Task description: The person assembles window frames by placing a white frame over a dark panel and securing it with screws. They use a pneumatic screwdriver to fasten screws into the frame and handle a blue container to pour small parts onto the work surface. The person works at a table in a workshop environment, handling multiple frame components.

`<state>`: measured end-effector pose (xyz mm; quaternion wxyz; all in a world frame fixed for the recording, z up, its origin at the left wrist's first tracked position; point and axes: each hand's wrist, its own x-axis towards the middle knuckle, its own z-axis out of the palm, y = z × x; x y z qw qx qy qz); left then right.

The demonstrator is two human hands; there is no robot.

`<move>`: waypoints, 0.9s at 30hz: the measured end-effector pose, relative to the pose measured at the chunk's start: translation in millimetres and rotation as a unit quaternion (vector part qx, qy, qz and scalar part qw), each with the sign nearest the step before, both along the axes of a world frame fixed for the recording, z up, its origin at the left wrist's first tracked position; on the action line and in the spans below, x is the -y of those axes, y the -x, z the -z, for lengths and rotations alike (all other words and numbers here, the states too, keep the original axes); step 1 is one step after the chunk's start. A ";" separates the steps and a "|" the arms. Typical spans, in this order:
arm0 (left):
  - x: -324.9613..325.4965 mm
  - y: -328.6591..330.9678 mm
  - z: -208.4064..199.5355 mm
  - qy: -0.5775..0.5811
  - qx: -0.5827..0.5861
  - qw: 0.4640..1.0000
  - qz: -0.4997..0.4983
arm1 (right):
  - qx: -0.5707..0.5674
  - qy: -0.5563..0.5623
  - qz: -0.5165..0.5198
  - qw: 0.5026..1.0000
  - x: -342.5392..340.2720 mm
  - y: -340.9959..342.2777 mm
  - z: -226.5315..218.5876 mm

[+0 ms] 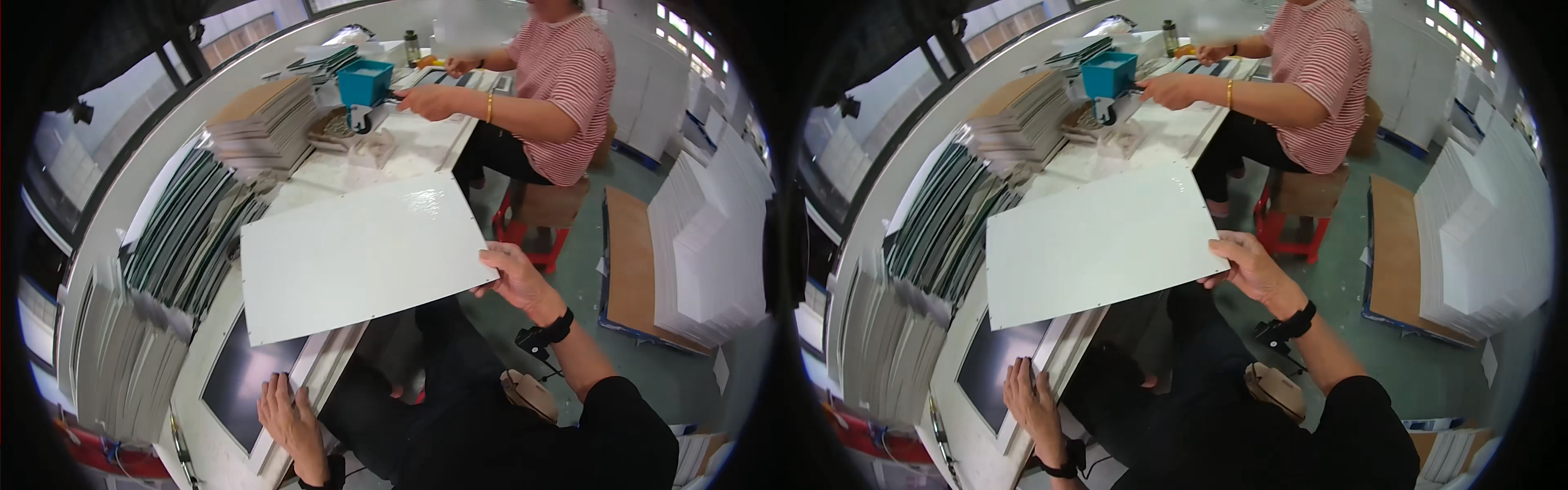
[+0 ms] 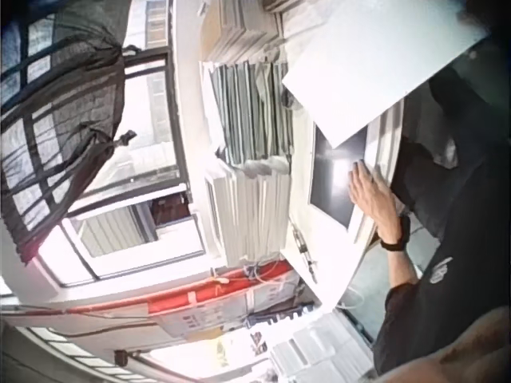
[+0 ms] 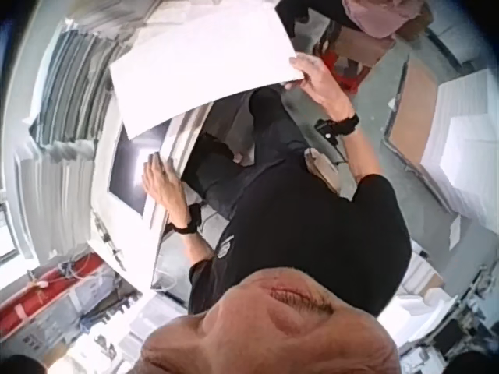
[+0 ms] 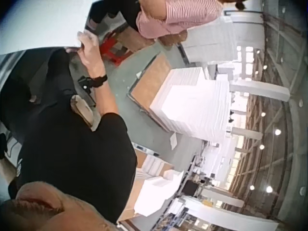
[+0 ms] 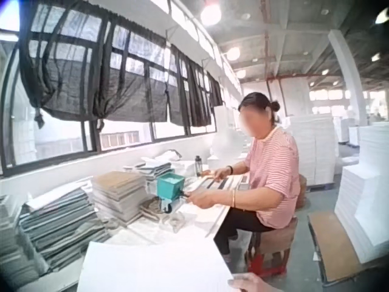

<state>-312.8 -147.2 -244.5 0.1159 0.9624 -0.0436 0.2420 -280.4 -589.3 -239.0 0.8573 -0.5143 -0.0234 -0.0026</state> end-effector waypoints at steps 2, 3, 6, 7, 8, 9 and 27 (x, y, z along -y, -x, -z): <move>-2.2 -0.2 0.0 0.016 0.029 0.999 0.013 | 0.007 0.017 0.009 1.000 -8.8 4.1 0.1; -7.2 2.9 -0.1 0.020 0.040 0.999 0.012 | 0.008 0.015 0.002 1.000 -14.2 2.2 2.2; -11.8 5.1 4.1 0.047 0.065 0.997 0.017 | 0.018 0.029 0.006 0.999 -18.8 -0.8 6.8; -13.0 7.1 5.4 0.057 0.071 0.996 0.015 | 0.022 0.035 0.006 0.999 -19.6 -2.1 9.4; -13.1 7.7 4.2 0.063 0.072 0.995 0.016 | 0.028 0.044 0.012 0.999 -19.1 -3.5 8.8; -11.2 8.6 3.8 0.070 0.073 0.995 0.019 | 0.023 0.052 0.021 0.998 -21.0 -0.9 7.3; -14.2 11.5 -11.8 0.026 0.105 0.994 -0.002 | 0.074 -0.022 -0.006 0.997 -73.8 -50.9 -11.8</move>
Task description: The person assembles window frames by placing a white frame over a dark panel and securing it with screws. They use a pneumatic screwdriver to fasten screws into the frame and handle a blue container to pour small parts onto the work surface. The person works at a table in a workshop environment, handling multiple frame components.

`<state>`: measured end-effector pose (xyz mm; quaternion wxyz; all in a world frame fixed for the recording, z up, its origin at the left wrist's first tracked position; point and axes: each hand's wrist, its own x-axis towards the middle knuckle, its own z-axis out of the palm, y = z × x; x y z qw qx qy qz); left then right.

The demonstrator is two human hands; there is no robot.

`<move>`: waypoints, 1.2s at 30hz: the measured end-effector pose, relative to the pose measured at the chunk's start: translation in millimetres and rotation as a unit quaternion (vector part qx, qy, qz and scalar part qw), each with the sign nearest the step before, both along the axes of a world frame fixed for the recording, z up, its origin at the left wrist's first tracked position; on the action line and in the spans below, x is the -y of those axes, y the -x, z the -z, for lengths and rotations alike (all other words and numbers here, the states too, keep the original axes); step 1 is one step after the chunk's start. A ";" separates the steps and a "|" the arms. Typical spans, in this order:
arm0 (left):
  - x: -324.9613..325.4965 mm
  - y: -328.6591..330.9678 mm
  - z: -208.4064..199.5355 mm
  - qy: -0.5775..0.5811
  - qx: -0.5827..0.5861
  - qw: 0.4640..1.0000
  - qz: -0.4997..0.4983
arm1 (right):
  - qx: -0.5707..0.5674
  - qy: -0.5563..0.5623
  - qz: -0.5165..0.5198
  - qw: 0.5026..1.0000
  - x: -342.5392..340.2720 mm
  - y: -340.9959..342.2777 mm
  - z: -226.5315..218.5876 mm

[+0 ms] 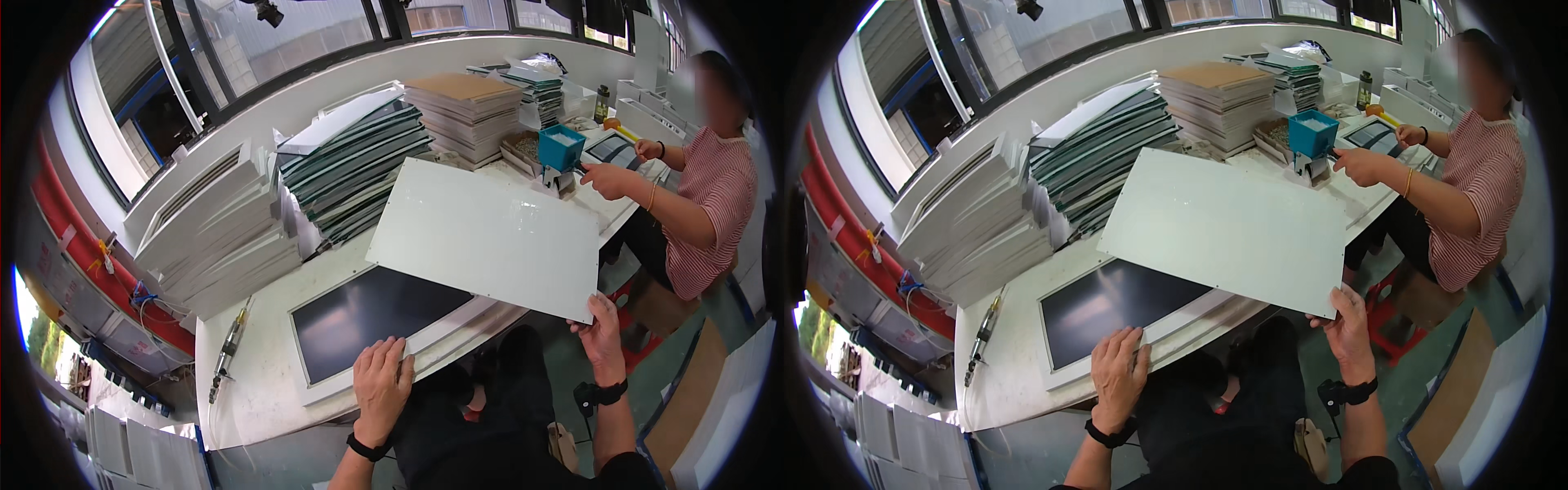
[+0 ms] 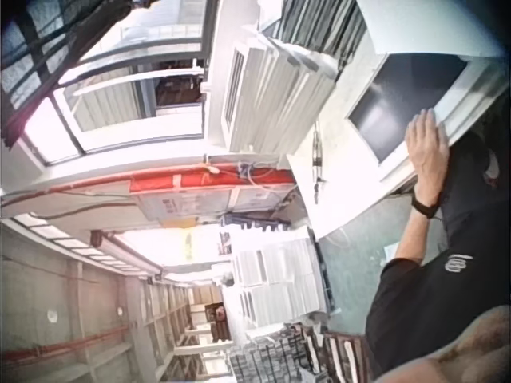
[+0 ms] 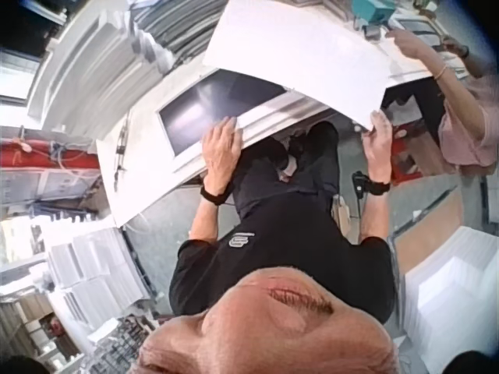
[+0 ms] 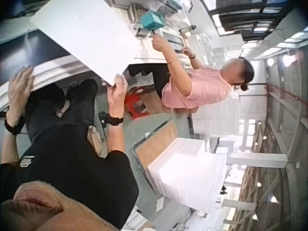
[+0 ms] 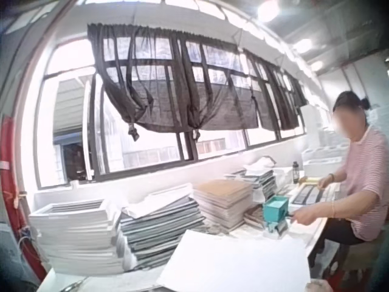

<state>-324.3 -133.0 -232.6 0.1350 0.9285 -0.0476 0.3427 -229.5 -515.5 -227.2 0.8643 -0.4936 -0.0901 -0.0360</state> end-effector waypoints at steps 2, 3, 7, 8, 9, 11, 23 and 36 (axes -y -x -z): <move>1.1 -3.3 12.1 0.026 -0.020 0.999 0.003 | -0.004 0.013 0.004 1.000 0.3 -2.9 2.8; 2.8 -9.8 14.1 0.034 -0.027 0.999 0.009 | -0.003 0.019 0.023 1.000 0.9 -4.0 -0.9; 1.1 -12.1 18.9 0.044 0.004 0.999 0.018 | -0.027 0.000 0.073 0.997 15.0 -8.2 13.9; 0.4 -10.3 17.2 0.043 0.000 0.999 0.013 | -0.037 -0.008 0.079 0.996 19.5 -9.5 18.9; -0.3 -8.3 16.0 0.043 -0.004 0.999 0.009 | -0.031 -0.009 0.077 0.996 23.0 -11.1 22.5; -3.3 -3.6 13.1 0.041 -0.019 0.999 0.013 | -0.024 -0.010 0.073 0.997 26.6 -12.2 25.3; -73.8 25.2 -8.4 0.049 -0.191 0.978 -0.066 | -0.033 -0.059 0.102 0.992 47.3 -27.5 34.1; 76.5 -13.6 36.1 0.125 -0.183 0.886 0.407 | 0.027 0.001 0.142 0.989 23.3 -71.1 -40.3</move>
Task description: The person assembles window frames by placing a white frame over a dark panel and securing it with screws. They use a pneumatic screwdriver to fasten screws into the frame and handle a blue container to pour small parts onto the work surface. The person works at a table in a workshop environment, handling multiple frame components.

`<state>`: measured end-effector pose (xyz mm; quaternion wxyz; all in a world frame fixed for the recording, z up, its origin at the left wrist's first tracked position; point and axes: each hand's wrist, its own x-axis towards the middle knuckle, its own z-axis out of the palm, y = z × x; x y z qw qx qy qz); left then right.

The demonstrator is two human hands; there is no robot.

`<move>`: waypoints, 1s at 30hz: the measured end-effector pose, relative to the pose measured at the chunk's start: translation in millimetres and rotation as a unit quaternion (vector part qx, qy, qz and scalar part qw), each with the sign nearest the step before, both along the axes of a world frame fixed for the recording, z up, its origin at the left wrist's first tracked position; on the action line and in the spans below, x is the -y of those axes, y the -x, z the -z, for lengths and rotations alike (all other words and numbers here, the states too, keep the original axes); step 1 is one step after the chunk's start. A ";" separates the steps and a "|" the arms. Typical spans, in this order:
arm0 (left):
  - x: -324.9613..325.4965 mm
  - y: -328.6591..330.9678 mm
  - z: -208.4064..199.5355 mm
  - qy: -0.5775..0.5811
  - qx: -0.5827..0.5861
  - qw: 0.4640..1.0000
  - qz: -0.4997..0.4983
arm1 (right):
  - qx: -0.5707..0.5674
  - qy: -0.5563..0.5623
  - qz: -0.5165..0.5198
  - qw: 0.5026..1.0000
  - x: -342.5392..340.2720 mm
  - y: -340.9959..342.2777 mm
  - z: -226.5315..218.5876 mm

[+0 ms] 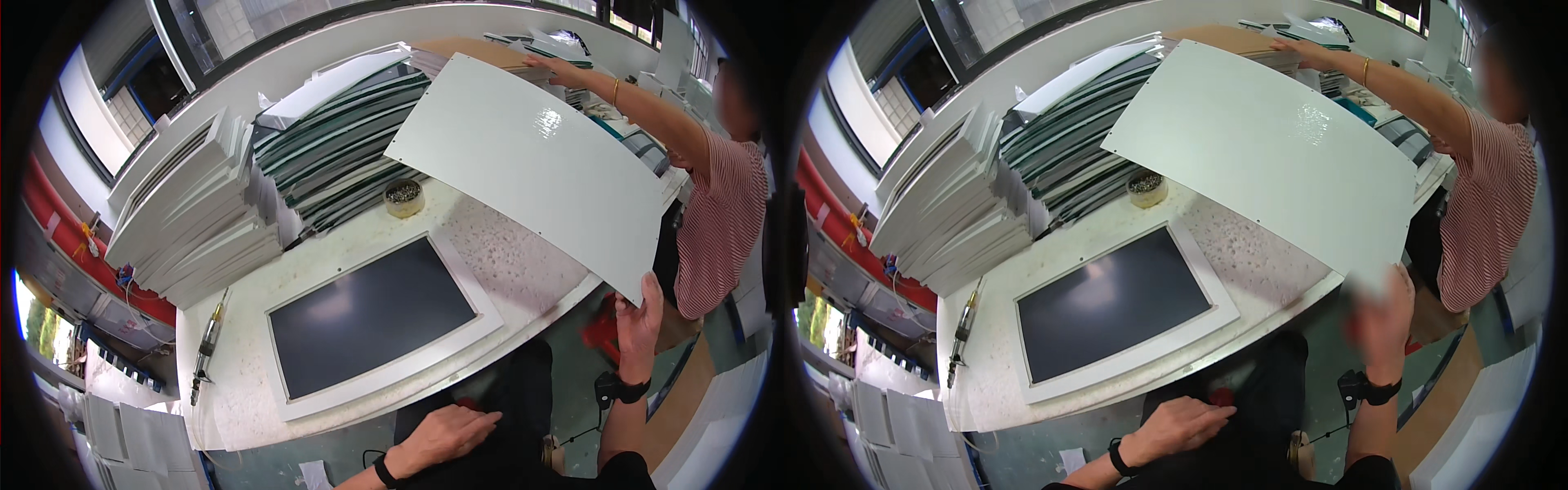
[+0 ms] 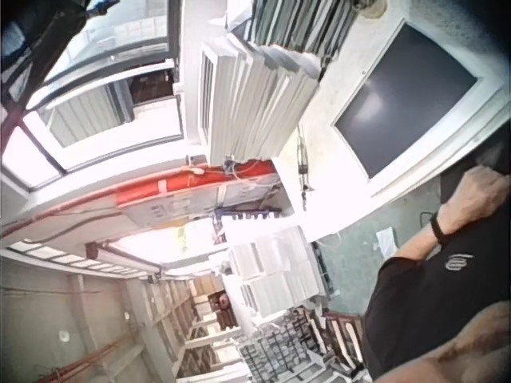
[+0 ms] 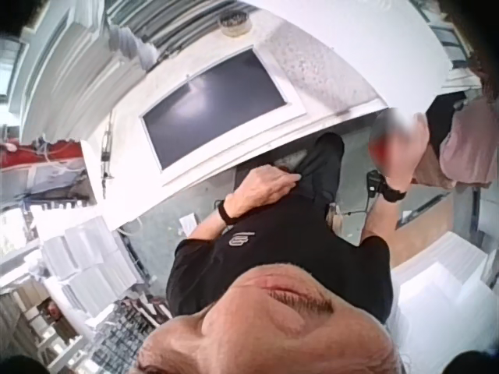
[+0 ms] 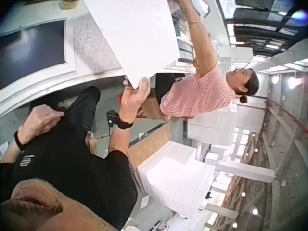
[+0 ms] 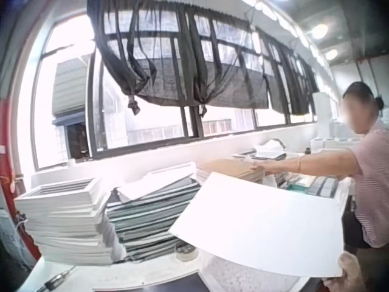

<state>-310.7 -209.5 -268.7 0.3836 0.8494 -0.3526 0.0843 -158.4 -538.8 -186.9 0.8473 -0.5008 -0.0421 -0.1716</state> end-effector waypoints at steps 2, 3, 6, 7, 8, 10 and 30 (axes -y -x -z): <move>13.7 -17.9 3.0 0.006 -0.033 0.998 0.045 | 0.004 0.026 0.040 0.999 -2.1 -13.4 -13.7; 15.9 -27.7 4.9 0.041 -0.088 0.992 0.076 | 0.023 0.050 0.015 0.998 5.5 -22.7 -11.2; 24.0 -56.2 -16.9 0.077 -0.235 0.965 0.083 | 0.046 0.111 -0.033 0.992 15.7 -50.1 -16.0; 22.0 -67.5 -32.5 0.097 -0.281 0.948 0.116 | 0.033 0.119 -0.042 0.991 14.4 -57.7 -21.6; 26.3 -77.1 -41.6 0.127 -0.293 0.939 0.124 | 0.019 0.127 -0.048 0.991 8.3 -64.4 -33.9; 32.8 -94.8 -60.4 0.167 -0.317 0.922 0.147 | -0.012 0.098 -0.042 0.994 -7.2 -85.4 -56.6; -40.7 -190.4 -231.6 0.061 -0.202 0.971 -0.114 | -0.100 0.145 -0.151 0.973 -145.4 -281.9 -244.2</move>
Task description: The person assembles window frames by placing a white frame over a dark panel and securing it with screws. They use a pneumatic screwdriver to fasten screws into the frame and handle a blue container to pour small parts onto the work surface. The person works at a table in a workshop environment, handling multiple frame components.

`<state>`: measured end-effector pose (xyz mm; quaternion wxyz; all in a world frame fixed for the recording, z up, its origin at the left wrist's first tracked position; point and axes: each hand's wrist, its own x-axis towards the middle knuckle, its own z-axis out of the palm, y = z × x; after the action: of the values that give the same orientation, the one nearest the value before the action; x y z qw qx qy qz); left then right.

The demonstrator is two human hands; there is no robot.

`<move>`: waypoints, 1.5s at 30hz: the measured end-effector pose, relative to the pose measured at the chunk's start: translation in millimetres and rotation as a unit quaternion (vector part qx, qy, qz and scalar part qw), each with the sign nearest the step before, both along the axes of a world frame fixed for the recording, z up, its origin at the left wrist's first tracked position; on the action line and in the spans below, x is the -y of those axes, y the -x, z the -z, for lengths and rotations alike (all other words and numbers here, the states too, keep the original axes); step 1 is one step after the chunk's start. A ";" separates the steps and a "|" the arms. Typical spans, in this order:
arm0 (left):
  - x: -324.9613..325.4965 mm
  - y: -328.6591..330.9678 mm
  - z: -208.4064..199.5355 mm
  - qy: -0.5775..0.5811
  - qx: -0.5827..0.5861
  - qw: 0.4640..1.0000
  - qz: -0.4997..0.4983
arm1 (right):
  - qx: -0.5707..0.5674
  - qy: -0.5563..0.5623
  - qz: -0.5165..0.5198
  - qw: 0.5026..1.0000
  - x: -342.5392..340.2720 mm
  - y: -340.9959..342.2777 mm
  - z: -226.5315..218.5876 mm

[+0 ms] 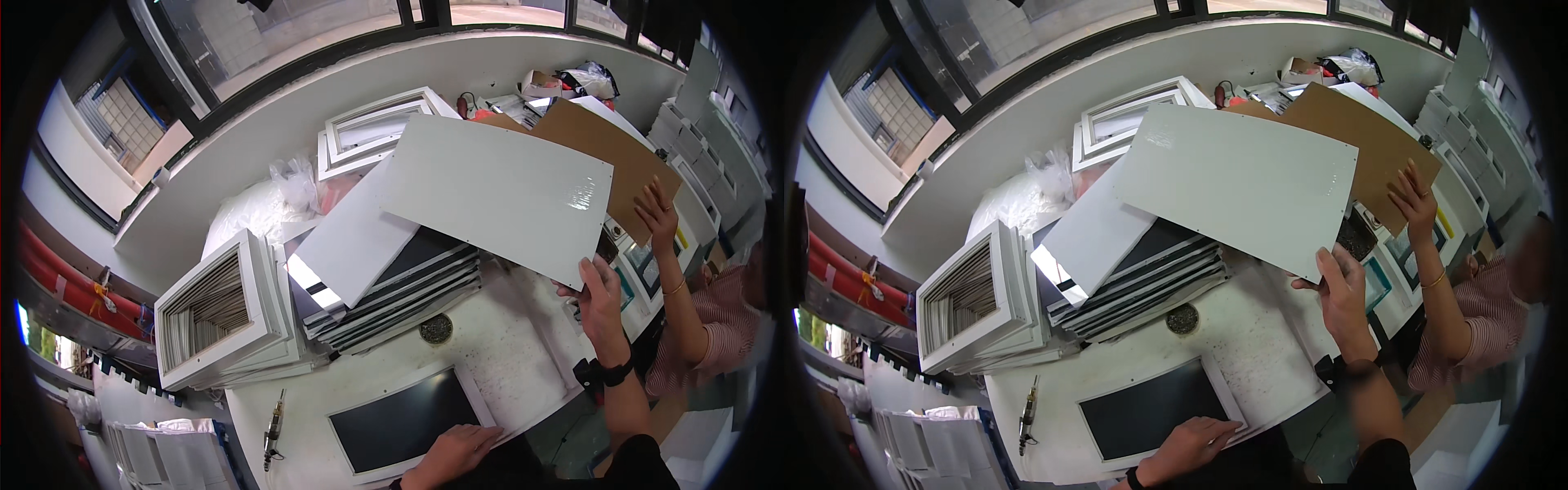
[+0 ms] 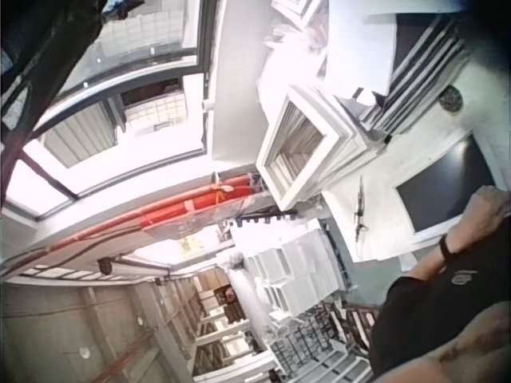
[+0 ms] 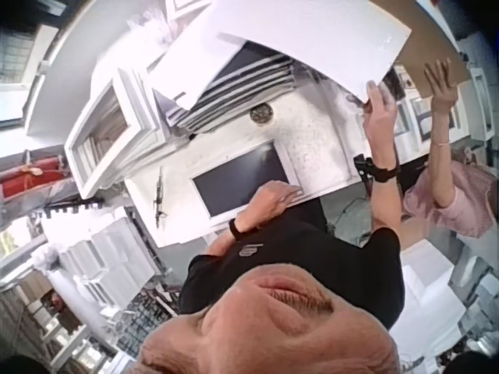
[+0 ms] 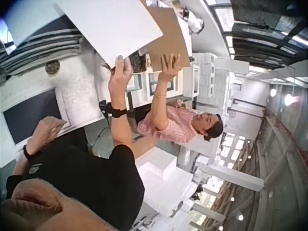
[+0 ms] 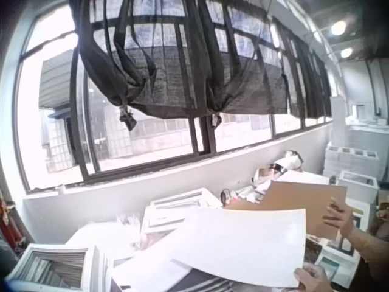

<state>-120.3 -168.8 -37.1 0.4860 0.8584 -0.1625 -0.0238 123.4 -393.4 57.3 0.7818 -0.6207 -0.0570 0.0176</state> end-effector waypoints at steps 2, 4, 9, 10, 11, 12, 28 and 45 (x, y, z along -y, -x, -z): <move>-6.0 -10.8 -16.2 0.005 0.004 1.000 -0.002 | 0.003 -0.006 0.003 1.000 -13.9 -14.5 4.1; -11.9 -19.4 -28.3 0.003 0.009 1.000 0.000 | 0.008 -0.009 0.009 1.000 -24.1 -24.8 3.8; -22.0 -30.3 -25.5 -0.021 0.035 0.999 0.004 | 0.014 -0.016 0.019 1.000 -34.1 -41.6 5.3; -23.8 -31.6 -25.8 -0.028 0.027 0.999 0.005 | 0.013 -0.013 0.019 1.000 -35.3 -45.0 8.2; -25.1 -32.7 -26.5 -0.035 0.019 0.999 0.004 | 0.013 -0.012 0.021 1.000 -37.2 -46.5 7.3; -26.1 -33.9 -26.4 -0.041 0.011 0.999 0.004 | 0.012 -0.011 0.023 1.000 -39.9 -48.1 6.4; -43.4 -35.3 -22.4 0.000 0.001 1.000 -0.006 | 0.022 -0.076 0.103 0.992 -41.6 -57.9 -0.1; -62.1 -24.7 -16.1 -0.075 0.008 0.996 -0.044 | 0.091 0.104 0.087 0.987 -110.7 -287.2 -22.2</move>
<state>-95.6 -106.8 -21.0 0.4193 0.8990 -0.1264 -0.0074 410.6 -282.7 79.4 0.7030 -0.7003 -0.0712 -0.1010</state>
